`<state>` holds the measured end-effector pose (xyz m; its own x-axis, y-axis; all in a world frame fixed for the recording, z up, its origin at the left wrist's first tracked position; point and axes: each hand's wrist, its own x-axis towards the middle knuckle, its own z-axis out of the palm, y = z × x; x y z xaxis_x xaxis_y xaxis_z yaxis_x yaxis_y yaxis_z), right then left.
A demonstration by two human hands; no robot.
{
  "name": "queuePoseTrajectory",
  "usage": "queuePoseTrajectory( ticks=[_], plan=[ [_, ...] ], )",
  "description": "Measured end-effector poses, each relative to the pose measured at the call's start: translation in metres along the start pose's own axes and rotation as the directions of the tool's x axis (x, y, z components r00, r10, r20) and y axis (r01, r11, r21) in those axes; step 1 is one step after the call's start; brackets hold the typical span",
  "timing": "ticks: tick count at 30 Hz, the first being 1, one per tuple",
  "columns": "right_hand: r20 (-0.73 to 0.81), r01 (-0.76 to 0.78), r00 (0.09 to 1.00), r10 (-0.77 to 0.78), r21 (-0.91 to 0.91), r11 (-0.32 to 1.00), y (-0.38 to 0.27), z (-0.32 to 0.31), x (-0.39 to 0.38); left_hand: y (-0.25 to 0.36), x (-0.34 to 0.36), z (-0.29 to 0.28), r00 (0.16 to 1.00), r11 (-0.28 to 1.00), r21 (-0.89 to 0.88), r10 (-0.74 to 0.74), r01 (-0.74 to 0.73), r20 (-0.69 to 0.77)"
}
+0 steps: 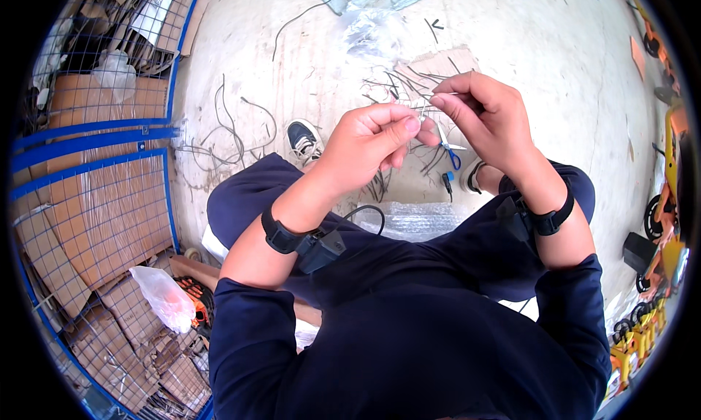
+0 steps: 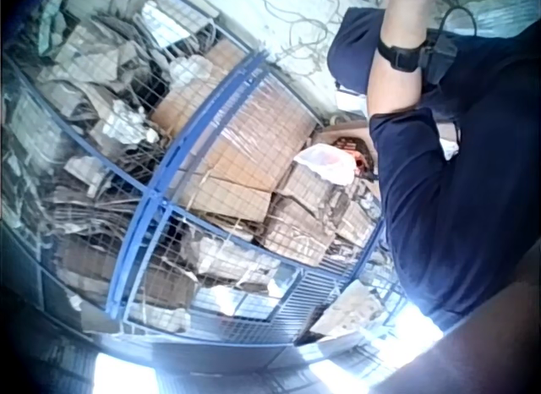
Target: The person holds and twists thin electrical wires by hand and uses scissors to trim the ends of the wires.
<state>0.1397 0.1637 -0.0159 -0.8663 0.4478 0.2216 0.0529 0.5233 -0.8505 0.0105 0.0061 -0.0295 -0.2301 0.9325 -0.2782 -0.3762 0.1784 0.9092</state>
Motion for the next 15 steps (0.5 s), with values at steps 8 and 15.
queuePoseTrajectory(
  ticks=[8, 15],
  plan=[
    [0.125, 0.137, 0.984, -0.128, -0.06, 0.989, 0.016, 0.011, 0.001, -0.001, -0.003, -0.016, 0.991, 0.921, -0.387, 0.087, -0.041, 0.103],
    [0.268, 0.193, 0.948, -0.171, -0.059, 0.979, 0.015, 0.033, -0.017, 0.008, 0.0, -0.019, 0.955, 0.857, -0.441, 0.173, -0.266, -0.24]
  ],
)
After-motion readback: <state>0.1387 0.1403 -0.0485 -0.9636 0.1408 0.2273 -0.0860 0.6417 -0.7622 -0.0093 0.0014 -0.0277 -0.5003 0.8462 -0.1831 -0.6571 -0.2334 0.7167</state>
